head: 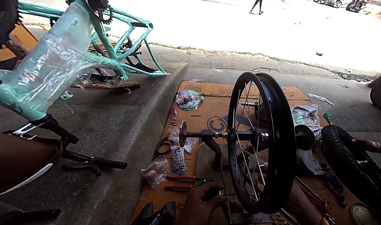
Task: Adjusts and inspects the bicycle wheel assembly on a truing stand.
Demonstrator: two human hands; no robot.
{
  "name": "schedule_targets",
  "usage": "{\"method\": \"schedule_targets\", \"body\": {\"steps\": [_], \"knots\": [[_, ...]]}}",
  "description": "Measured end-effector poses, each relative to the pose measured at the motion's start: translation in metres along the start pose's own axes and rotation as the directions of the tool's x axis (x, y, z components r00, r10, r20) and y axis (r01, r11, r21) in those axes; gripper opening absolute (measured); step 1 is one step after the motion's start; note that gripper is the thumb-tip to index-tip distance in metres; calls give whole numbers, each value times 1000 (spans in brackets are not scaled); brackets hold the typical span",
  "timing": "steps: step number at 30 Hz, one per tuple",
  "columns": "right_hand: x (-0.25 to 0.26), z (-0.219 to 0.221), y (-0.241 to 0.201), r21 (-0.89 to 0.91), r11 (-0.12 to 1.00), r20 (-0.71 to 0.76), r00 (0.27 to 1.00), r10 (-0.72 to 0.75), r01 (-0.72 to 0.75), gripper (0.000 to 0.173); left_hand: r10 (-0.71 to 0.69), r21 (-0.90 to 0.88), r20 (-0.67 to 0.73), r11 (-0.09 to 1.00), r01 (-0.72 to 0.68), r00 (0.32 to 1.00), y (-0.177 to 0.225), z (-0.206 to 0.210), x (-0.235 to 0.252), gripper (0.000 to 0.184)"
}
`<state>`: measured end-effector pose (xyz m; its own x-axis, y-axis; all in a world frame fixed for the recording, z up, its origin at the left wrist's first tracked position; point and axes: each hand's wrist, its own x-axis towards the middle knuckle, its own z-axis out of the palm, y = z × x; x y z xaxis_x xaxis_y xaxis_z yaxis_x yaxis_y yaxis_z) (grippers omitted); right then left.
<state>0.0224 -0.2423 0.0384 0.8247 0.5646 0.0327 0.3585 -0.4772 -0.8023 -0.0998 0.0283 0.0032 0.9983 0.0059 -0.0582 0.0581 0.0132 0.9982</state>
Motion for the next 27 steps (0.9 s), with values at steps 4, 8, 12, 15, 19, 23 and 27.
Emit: {"method": "schedule_targets", "body": {"steps": [4, 8, 12, 15, 19, 23, 27], "knots": [[0, -2, -4, 15, 999, -12, 999, -35, 35, 52, 0, -8, 2, 1000, 0, 1000, 1, 0, 0, 31], [-1, 0, -5, 49, 995, -26, 996, -82, 83, 51, 3, 0, -2, 1000, -3, 1000, 1, 0, -1, 31], [-3, -1, -12, 46, 994, -45, 994, -100, 102, 51, 10, -7, -2, 1000, -10, 1000, 0, 0, 0, 31], [-4, -2, -12, 51, 993, -46, 993, -106, 109, 49, 9, -15, 0, 1000, -9, 1000, 1, 1, 0, 31], [-6, 0, -2, 255, 964, -170, 985, -30, 73, 37, 9, -7, 10, 1000, -9, 1000, 3, 1, 0, 29], [-7, 30, 29, 732, 677, -407, 751, 520, -72, 18, 63, 213, -45, 976, -52, 997, 15, 4, -1, 34], [-31, 67, 42, 372, 746, -145, 759, 635, -553, 35, 309, 357, 45, 883, -304, 950, 52, 19, 11, 56]]}}
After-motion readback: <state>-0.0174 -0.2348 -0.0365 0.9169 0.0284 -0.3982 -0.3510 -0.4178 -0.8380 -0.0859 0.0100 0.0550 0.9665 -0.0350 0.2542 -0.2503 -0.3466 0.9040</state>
